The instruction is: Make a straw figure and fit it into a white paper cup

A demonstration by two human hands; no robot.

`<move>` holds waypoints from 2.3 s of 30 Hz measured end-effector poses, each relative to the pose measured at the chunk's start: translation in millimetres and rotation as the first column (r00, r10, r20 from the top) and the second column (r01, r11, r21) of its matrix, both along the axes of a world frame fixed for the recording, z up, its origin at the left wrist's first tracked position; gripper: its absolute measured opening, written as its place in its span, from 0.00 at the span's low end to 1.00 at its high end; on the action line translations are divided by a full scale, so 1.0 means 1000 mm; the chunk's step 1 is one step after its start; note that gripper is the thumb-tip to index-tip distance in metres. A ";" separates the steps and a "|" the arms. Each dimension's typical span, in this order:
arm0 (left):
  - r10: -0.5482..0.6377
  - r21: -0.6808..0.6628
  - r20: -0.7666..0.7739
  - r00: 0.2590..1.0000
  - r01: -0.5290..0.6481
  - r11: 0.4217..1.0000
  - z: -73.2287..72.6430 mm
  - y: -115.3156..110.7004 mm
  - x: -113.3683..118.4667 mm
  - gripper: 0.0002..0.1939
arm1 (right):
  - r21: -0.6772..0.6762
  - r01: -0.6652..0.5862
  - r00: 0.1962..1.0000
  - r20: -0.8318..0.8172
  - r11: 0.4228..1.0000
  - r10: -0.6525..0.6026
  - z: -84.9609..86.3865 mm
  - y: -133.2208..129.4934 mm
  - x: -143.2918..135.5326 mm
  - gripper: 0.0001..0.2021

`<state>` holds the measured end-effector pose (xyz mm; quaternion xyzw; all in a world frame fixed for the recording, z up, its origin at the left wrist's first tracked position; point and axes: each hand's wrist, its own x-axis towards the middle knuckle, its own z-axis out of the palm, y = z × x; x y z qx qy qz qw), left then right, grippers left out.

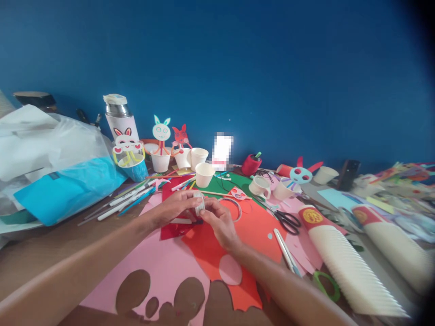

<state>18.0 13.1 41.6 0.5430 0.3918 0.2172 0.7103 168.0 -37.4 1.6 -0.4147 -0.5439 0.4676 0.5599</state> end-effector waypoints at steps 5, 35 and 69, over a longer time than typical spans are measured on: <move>0.057 0.109 -0.007 0.998 -0.056 0.992 0.004 -0.006 0.008 0.20 | -0.047 0.028 1.000 -0.010 0.998 -0.029 0.004 -0.002 -0.001 0.03; 0.034 0.272 0.073 0.997 -0.053 0.961 -0.013 -0.015 0.013 0.12 | -0.077 -0.042 0.999 -0.033 0.996 0.039 -0.001 -0.002 0.000 0.06; 0.085 0.272 0.061 0.994 -0.099 0.957 -0.011 -0.020 0.015 0.14 | -0.097 -0.132 0.971 -0.213 0.986 0.109 -0.006 -0.004 -0.004 0.07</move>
